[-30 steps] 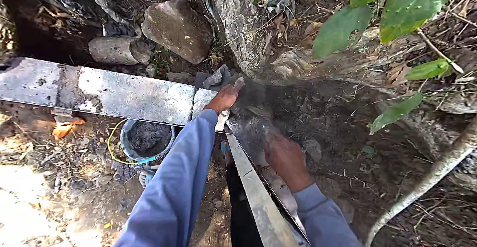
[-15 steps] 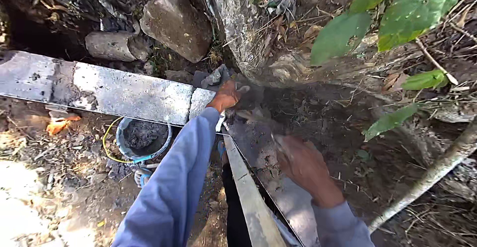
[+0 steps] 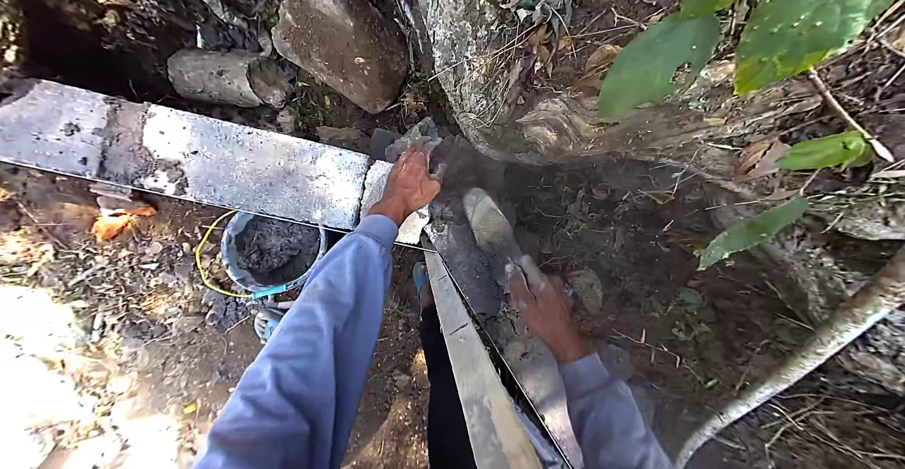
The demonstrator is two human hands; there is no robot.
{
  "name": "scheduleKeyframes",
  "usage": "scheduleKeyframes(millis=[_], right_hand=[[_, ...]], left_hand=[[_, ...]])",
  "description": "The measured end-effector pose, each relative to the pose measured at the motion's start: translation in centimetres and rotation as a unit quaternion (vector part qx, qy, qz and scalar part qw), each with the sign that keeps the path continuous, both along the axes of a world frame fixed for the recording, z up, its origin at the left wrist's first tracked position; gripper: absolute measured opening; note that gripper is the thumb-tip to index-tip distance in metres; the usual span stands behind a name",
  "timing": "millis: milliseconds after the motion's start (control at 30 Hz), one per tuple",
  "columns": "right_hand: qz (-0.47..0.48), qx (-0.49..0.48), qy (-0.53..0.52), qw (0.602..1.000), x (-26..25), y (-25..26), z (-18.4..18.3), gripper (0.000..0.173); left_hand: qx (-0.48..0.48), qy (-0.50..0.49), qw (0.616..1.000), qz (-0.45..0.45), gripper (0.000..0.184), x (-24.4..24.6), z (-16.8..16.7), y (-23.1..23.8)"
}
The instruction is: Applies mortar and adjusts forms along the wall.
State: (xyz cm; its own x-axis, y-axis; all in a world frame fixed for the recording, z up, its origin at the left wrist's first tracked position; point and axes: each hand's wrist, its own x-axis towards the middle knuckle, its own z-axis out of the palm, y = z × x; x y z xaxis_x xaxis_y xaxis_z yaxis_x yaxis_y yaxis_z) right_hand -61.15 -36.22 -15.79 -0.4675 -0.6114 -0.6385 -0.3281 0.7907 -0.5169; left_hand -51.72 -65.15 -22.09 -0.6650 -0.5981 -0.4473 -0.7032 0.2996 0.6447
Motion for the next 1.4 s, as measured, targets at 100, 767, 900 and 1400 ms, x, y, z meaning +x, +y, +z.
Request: scheduleKeyframes(millis=[100, 767, 900, 1400], right_hand=[[-0.282, -0.039, -0.190, 0.940, 3.6, 0.9, -0.3, 0.038], [0.227, 0.177, 0.089, 0.953, 1.0, -7.1, 0.5, 0.053], [0.189, 0.191, 0.011, 0.963, 0.4, -8.7, -0.1, 0.053], [0.076, 0.218, 0.055, 0.971, -1.4, 3.0, 7.8, 0.050]], left_hand=[[0.110, 0.039, 0.992, 0.043, 0.050, 0.3, 0.7, 1.4], [0.240, 0.257, 0.886, 0.303, 0.057, 10.1, 3.2, 8.0], [0.210, 0.265, 0.881, 0.331, 0.059, 13.9, 3.6, 9.9], [0.194, 0.037, 0.845, 0.498, 0.041, 32.2, 0.6, 19.0]])
